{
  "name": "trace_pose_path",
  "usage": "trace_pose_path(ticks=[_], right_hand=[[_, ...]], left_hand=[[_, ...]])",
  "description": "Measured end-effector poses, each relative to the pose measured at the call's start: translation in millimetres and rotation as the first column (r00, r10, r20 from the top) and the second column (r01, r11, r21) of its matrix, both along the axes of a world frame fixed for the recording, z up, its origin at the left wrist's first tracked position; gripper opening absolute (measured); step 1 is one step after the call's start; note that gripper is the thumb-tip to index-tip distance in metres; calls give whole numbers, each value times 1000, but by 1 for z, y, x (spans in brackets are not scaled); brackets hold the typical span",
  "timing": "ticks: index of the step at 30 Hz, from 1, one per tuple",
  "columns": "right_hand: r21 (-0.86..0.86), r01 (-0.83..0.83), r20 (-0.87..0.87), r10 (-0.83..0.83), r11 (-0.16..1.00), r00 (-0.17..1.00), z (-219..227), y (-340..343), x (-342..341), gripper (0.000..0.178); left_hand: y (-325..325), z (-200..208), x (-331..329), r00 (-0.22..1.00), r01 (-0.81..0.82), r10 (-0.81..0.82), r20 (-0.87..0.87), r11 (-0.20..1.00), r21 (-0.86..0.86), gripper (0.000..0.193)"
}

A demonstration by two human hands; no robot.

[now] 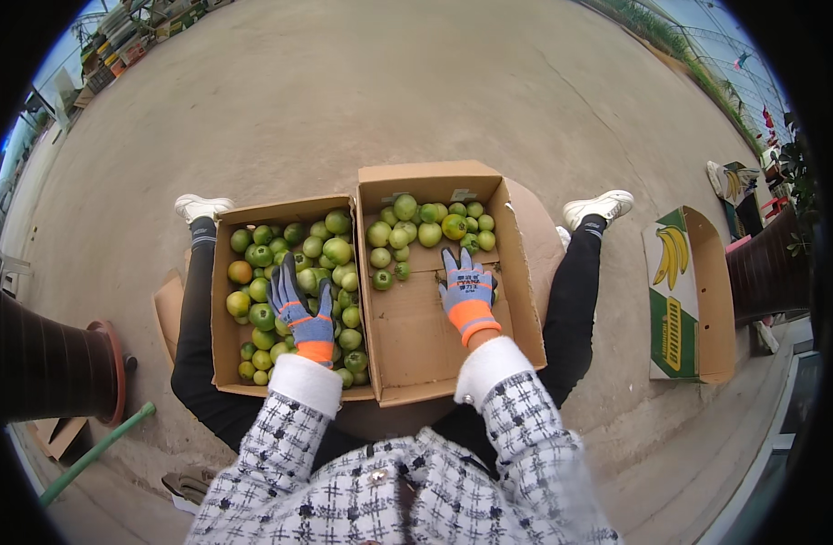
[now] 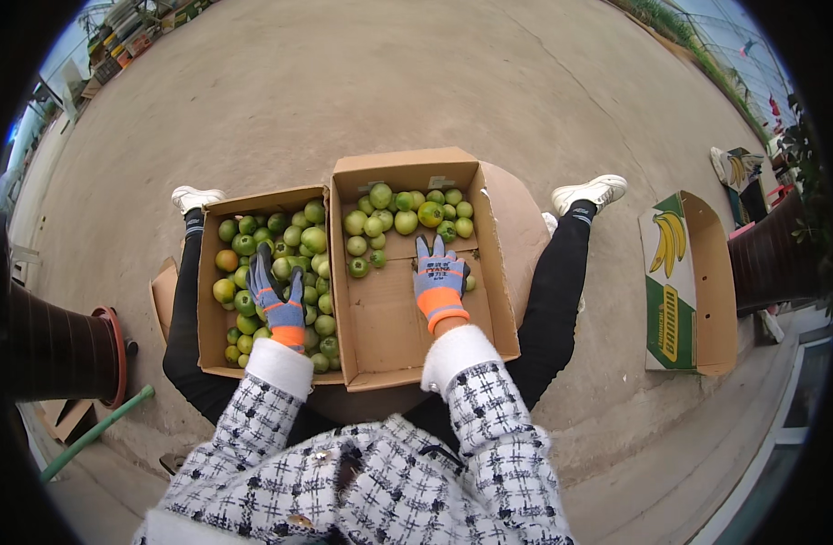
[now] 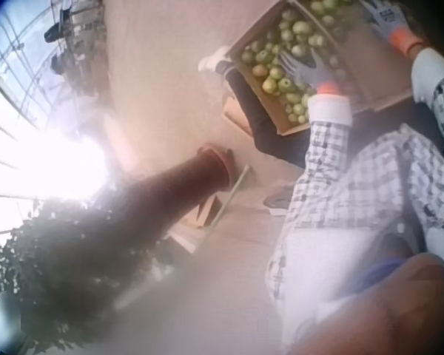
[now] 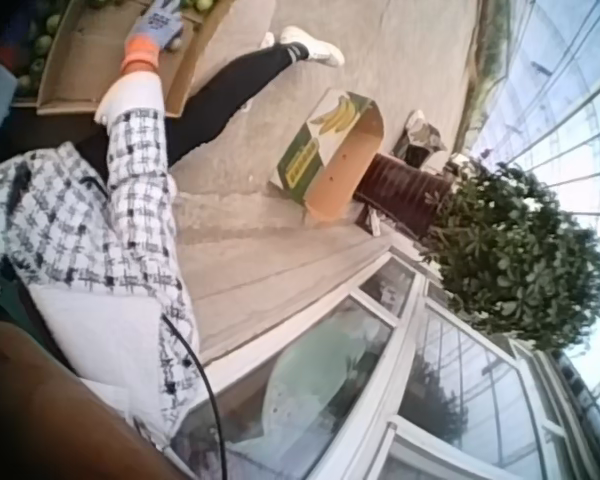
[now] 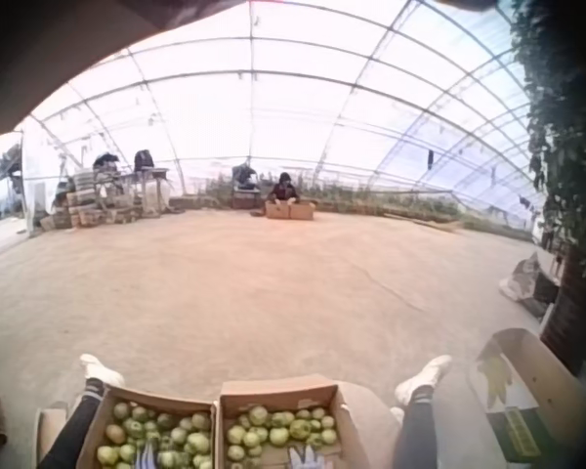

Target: The person sits on the ground and transfers green round fruit from a full cardboard box into an empty one, handling the fruit with gloved hands. The person continues moving fruit until the right box is nearly empty and the left box is filled.

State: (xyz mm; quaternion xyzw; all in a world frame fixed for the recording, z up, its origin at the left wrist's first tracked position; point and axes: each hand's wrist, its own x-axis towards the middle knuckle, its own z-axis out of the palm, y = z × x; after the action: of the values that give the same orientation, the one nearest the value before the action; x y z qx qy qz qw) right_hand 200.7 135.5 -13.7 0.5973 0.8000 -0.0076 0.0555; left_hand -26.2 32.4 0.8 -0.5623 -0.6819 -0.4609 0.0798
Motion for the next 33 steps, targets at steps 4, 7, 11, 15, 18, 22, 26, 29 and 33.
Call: trace_pose_path(ticks=[4,7,11,15,18,22,26,29,33], right_hand=[[-196,23,157,8,980,988,-2,20,4,53],[-273,80,-329,-171,959,929,6,11,-1,51],[-455,-241,-850,-338,857,403,23,-7,-14,38],[-175,-459,-958,-42,871,284,26,-37,-38,33],[218,-421,-806,406,880,431,23,-31,-40,25],[139,-154,-270,187,978,945,9,-19,-30,44],[-158,-134,211,166,978,963,-5,-14,-23,49],[-230,-101,227,154,968,962,-16,-10,-27,48],[-254,-63,215,120,965,969,-2,-9,-22,48]], left_hand=[[3,-13,-5,999,-42,41,-33,999,-18,75],[1,1,-1,992,83,-84,-92,996,-15,80],[-2,20,13,932,331,-339,-128,940,-81,80],[0,6,19,918,359,-358,-172,933,-29,68],[1,5,11,949,299,-298,-106,954,-10,60],[3,-8,-13,996,22,-25,89,999,35,60],[7,-27,-25,962,-272,271,46,962,26,70],[7,-23,-17,972,-233,233,-32,972,9,74],[1,-5,1,990,-64,56,-133,996,-56,78]])
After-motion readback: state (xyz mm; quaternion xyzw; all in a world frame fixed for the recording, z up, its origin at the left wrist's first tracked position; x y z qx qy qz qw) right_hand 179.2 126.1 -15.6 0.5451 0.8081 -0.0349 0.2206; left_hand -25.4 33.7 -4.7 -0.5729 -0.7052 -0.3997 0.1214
